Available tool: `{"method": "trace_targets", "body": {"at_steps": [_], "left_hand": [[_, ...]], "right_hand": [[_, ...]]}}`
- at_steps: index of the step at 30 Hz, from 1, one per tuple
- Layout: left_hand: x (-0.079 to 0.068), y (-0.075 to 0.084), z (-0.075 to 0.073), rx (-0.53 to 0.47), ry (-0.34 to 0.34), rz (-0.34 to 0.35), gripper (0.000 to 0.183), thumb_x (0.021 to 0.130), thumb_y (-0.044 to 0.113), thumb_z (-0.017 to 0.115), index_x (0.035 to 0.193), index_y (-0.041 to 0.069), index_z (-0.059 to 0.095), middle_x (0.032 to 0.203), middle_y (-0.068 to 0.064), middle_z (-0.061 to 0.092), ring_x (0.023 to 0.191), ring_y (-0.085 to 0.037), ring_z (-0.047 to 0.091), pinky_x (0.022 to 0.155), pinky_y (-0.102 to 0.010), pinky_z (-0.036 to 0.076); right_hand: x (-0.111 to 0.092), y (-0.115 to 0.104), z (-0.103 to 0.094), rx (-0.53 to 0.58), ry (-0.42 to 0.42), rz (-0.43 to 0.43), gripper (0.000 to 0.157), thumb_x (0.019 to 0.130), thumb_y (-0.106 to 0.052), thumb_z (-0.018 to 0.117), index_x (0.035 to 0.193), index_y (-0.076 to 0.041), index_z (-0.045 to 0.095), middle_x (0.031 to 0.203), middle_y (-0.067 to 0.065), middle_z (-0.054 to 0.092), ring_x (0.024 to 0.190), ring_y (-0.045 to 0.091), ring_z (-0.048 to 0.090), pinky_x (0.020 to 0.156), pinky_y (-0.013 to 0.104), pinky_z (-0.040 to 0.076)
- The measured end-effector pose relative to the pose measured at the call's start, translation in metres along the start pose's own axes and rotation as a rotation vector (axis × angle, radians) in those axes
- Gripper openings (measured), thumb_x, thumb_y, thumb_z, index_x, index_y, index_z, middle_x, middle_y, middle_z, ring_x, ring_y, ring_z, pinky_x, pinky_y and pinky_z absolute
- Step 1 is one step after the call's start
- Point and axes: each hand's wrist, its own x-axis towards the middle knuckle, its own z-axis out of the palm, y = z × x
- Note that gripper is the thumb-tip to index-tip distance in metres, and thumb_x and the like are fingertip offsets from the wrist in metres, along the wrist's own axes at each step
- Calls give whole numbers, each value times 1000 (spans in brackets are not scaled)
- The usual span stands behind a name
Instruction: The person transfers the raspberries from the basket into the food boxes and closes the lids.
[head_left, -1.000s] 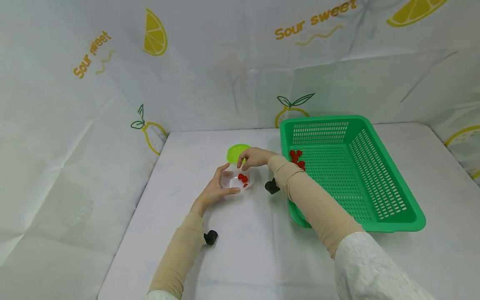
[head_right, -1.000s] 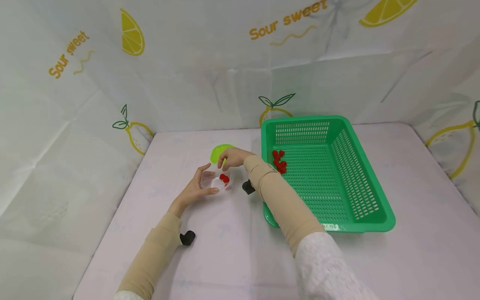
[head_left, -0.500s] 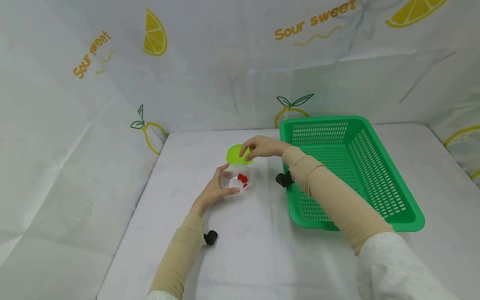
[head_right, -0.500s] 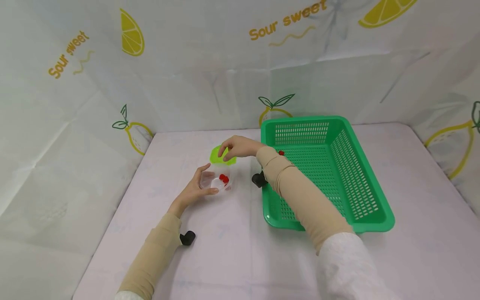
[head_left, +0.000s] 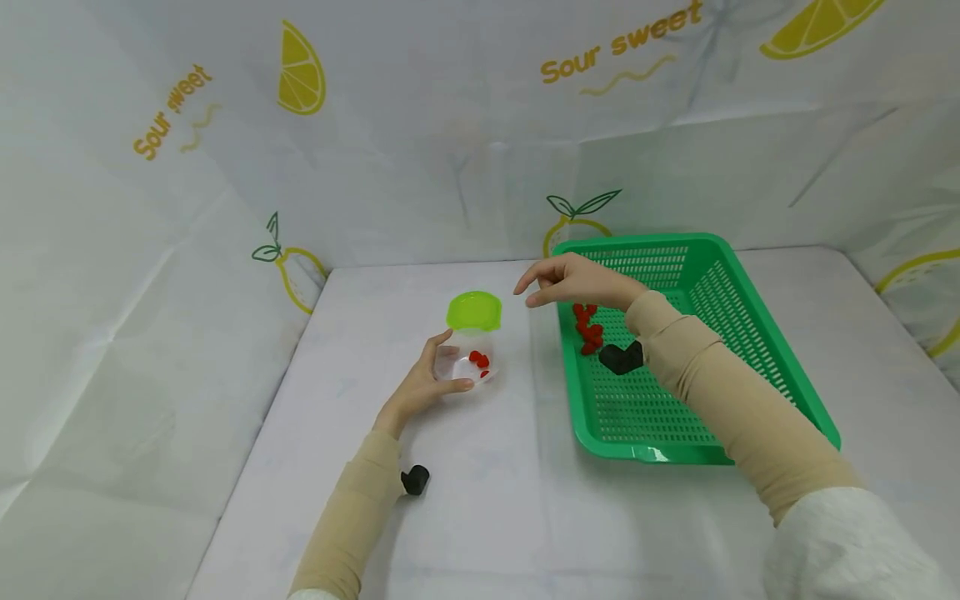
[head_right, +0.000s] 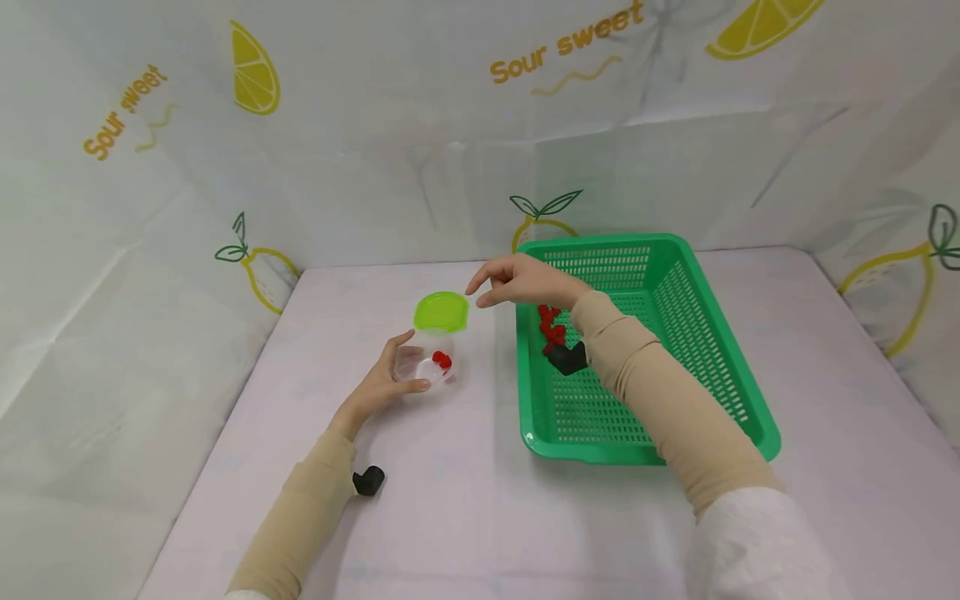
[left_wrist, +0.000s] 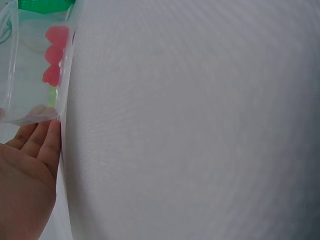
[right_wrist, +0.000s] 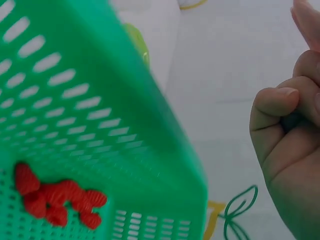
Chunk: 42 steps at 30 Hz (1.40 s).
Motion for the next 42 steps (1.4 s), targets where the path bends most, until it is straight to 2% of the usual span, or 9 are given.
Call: {"method": "trace_targets", "body": {"at_steps": [9, 14, 18, 23, 32, 35, 37, 39, 42], "left_hand": [[-1, 0, 0, 7, -9, -4, 98, 66, 49, 79, 143, 40, 19, 139, 5, 43, 141, -22, 26, 113, -55, 22], [0, -1, -1, 12, -7, 1, 97, 66, 49, 79, 142, 42, 19, 139, 4, 43, 140, -23, 27, 112, -55, 23], [0, -1, -1, 11, -5, 7, 97, 67, 48, 79, 143, 41, 19, 140, 2, 43, 140, -24, 27, 112, -55, 24], [-2, 3, -2, 7, -19, 13, 96, 71, 42, 79, 145, 37, 18, 141, -1, 42, 141, -25, 26, 112, -56, 23], [1, -4, 0, -5, -8, 15, 98, 67, 48, 79, 143, 40, 19, 140, 1, 43, 141, -24, 26, 112, -57, 23], [2, -4, 1, -8, -7, 13, 97, 67, 47, 79, 143, 40, 19, 141, 1, 43, 141, -24, 25, 112, -57, 23], [2, -4, 1, -6, -7, 12, 97, 68, 46, 79, 143, 39, 18, 141, 1, 43, 141, -24, 25, 112, -58, 22], [2, -5, 0, -7, -6, 10, 97, 68, 45, 79, 143, 40, 18, 140, 1, 43, 141, -24, 25, 112, -57, 22], [3, -5, 0, -12, -4, 12, 97, 68, 44, 80, 143, 39, 19, 140, 0, 43, 142, -24, 25, 112, -58, 21]], "right_hand": [[-25, 39, -17, 170, 47, -16, 34, 84, -24, 69, 113, -8, 63, 62, -1, 41, 61, 12, 41, 70, 34, 44], [-35, 61, -23, 157, 58, 6, 36, 86, -22, 66, 117, -4, 61, 63, 1, 41, 69, 13, 45, 73, 35, 44], [-39, 79, -26, 111, 61, 78, 35, 87, -24, 65, 116, -7, 61, 64, -4, 46, 69, 14, 40, 69, 32, 40], [-43, 97, -27, 77, 83, 144, 37, 87, -25, 64, 118, -4, 61, 65, -3, 44, 71, 18, 41, 67, 35, 39], [-50, 128, -29, 47, 65, 225, 37, 89, -26, 63, 119, -5, 59, 55, -6, 34, 58, 12, 29, 61, 33, 35], [-51, 132, -29, 30, 71, 241, 36, 89, -26, 62, 120, -7, 59, 66, -1, 47, 64, 15, 32, 61, 33, 35], [-50, 133, -28, 10, 66, 247, 37, 89, -27, 62, 121, -9, 58, 86, 5, 57, 74, 19, 40, 66, 34, 38], [-49, 134, -26, -19, 60, 247, 39, 89, -29, 62, 122, -10, 58, 112, 10, 57, 93, 23, 47, 74, 34, 42], [-44, 134, -24, -48, 53, 247, 41, 88, -29, 64, 123, -10, 58, 110, 12, 53, 96, 26, 45, 76, 35, 42]]}}
